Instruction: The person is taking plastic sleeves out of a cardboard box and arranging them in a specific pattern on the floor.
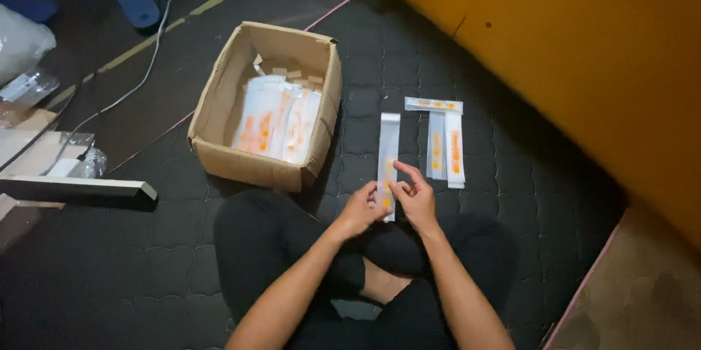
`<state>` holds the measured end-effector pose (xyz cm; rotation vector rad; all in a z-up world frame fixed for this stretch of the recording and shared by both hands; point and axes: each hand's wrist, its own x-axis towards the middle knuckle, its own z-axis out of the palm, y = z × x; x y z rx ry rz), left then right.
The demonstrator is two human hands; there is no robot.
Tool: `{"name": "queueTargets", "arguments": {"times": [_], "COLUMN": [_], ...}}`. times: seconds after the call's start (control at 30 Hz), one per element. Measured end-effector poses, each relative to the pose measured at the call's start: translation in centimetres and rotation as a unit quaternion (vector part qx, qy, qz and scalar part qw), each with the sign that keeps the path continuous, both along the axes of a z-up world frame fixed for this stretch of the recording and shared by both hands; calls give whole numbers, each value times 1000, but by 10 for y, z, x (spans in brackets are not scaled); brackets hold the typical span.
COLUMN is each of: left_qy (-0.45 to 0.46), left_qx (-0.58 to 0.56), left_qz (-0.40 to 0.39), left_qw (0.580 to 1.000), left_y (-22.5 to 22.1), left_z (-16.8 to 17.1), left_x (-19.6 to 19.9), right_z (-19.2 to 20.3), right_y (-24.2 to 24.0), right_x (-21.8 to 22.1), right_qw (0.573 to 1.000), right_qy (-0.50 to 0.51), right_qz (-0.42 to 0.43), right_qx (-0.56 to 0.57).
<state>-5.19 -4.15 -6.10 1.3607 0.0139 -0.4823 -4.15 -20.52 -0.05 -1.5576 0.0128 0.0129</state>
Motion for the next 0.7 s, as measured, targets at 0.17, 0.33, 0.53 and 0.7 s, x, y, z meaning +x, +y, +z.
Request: {"name": "queueTargets", "arguments": {"times": [0.17,0.33,0.53,0.7], "left_qy": [13,13,22,36], "left_qx": [-67,-82,-76,-75], "left_qz": [-18,-31,-50,-28], "left_qw": [997,996,996,996], "left_y": [-2,-2,5,3], "left_z": [-5,6,18,27], "left_x": [-2,-7,-19,-21], "right_z": [-3,25,40,40], "right_y": [-1,3,-1,-7], "right_x": [16,43,76,86], "right_qw": [998,998,997,996], "right_qy": [1,36,17,29], "right_qz": [22,14,2,-1], "right_qx": [-60,-58,-69,-84]}}
